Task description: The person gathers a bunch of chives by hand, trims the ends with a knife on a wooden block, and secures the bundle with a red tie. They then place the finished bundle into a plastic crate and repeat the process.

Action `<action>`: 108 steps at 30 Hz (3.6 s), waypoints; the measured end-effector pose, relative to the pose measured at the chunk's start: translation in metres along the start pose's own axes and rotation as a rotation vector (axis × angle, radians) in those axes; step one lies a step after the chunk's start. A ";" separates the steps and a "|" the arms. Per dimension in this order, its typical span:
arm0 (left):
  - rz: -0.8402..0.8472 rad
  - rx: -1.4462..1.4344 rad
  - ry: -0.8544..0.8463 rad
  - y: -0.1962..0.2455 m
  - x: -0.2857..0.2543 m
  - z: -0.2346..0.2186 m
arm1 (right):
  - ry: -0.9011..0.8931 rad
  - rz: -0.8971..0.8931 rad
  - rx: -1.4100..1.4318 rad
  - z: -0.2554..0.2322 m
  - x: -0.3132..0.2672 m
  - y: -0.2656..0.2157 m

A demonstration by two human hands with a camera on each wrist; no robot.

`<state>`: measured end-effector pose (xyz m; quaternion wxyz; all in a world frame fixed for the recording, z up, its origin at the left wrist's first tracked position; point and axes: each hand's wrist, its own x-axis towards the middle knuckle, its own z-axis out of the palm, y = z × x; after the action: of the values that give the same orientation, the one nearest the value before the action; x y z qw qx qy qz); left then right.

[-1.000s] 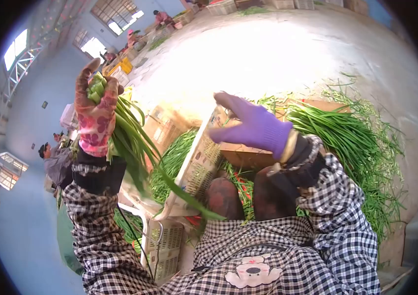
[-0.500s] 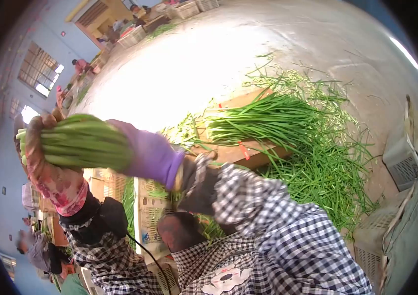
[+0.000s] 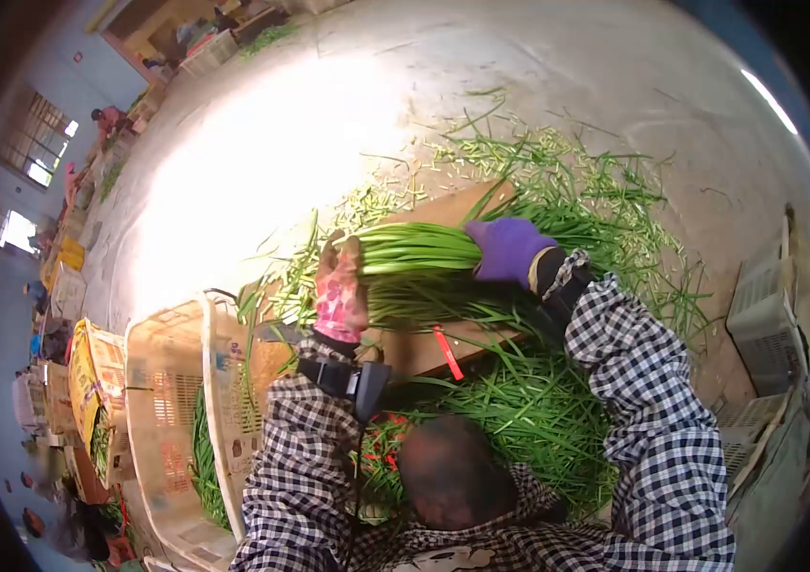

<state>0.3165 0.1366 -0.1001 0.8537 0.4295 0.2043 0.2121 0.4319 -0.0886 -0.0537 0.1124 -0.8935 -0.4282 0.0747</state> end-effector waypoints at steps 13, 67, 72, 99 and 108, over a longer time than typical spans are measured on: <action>0.528 1.037 -0.058 -0.002 -0.071 -0.035 | -0.202 0.003 0.171 0.022 0.009 0.009; 0.893 1.663 -0.122 -0.035 -0.021 0.039 | -0.375 -0.049 -0.124 0.012 0.000 -0.024; 0.332 1.844 -0.211 -0.031 -0.020 0.038 | -0.503 -0.057 -0.027 -0.013 0.004 -0.031; 0.284 1.451 -0.007 -0.035 -0.016 0.035 | 0.097 -0.166 -0.001 0.017 0.075 -0.027; 0.190 1.472 -0.099 -0.027 -0.016 0.034 | 0.288 -0.357 -0.093 0.010 0.056 -0.047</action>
<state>0.3266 0.0914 -0.1011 0.3315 0.9152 0.2170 0.0738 0.4290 -0.0146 -0.0528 0.1424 -0.8092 -0.5621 -0.0944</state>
